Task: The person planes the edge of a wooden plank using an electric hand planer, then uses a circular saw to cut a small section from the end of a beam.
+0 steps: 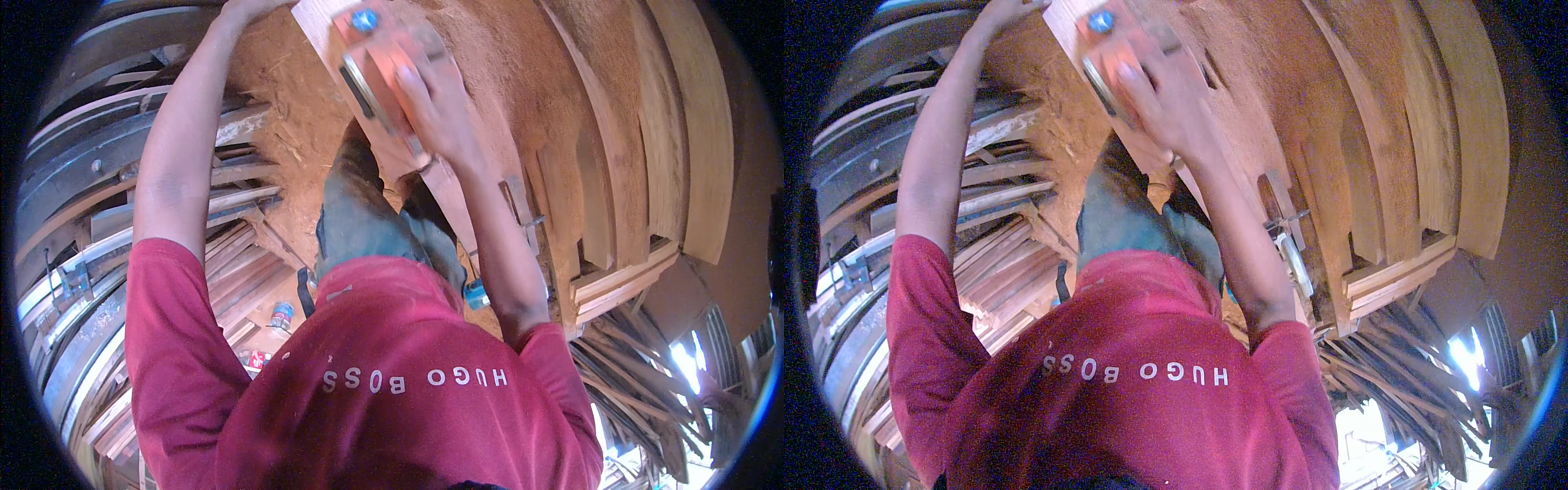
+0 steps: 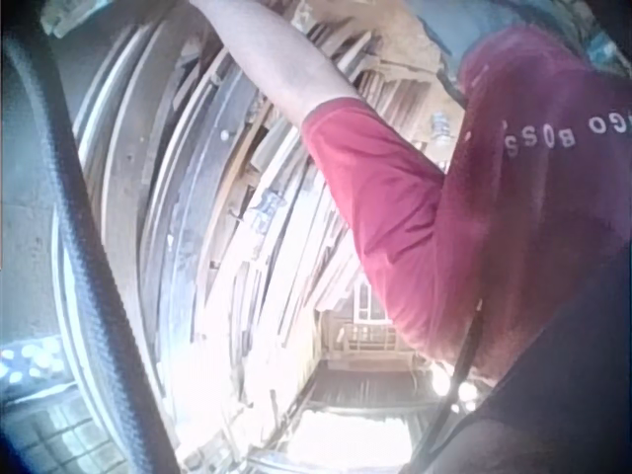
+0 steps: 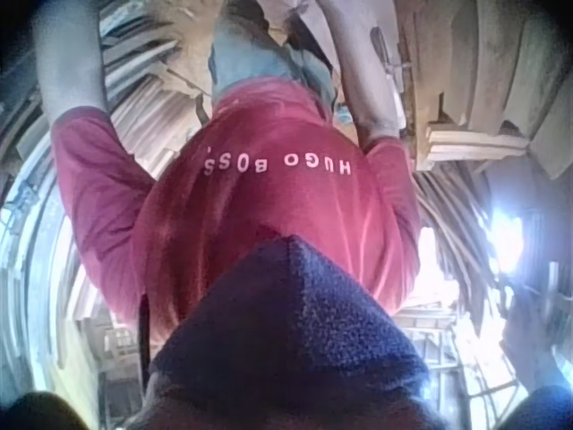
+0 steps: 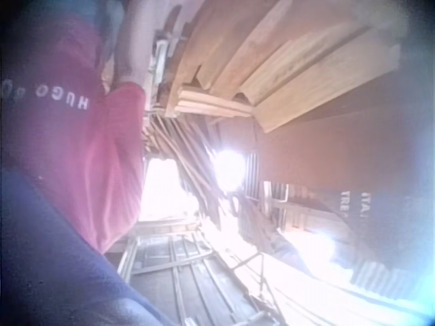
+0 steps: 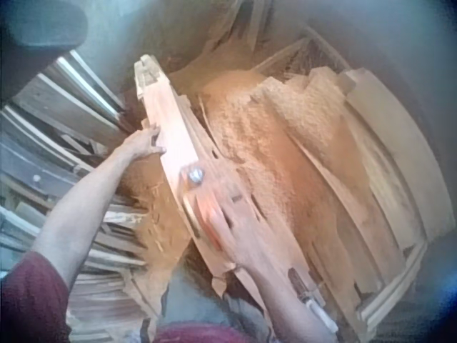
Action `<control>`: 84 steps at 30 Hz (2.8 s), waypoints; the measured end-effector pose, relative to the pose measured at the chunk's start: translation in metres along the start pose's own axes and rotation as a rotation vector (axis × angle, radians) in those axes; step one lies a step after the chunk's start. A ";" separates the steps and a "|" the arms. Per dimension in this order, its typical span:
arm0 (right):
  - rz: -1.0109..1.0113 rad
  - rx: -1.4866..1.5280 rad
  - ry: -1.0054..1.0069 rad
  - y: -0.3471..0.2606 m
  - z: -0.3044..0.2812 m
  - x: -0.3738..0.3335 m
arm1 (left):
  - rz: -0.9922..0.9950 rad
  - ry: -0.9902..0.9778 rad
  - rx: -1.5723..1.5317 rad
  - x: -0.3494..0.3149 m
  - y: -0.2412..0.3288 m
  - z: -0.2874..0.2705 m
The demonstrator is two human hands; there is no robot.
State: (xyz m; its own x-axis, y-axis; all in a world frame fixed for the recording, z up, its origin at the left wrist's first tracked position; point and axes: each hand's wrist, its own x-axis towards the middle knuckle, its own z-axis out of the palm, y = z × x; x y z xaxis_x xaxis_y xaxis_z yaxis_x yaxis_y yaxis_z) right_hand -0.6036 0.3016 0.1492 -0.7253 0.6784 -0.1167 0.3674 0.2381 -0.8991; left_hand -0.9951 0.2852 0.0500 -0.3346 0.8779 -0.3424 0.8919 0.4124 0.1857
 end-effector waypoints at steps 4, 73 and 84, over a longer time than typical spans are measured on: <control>0.092 -0.065 0.012 0.009 -0.027 -0.130 | -0.071 -0.120 -0.073 0.005 0.004 -0.007; 0.351 0.057 -0.163 -0.020 0.016 -0.123 | -0.690 -0.359 -2.410 -0.209 0.126 0.168; 0.477 0.162 -0.150 -0.006 0.017 -0.210 | -0.680 -0.280 -2.564 -0.211 0.127 0.189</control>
State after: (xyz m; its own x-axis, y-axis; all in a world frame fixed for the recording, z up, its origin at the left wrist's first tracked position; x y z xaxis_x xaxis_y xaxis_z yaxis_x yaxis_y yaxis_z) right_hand -0.4638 0.1458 0.1720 -0.5793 0.5757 -0.5771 0.5908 -0.1913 -0.7838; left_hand -0.7534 0.1061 -0.0284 -0.0653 0.6582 -0.7500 -0.9958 0.0058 0.0918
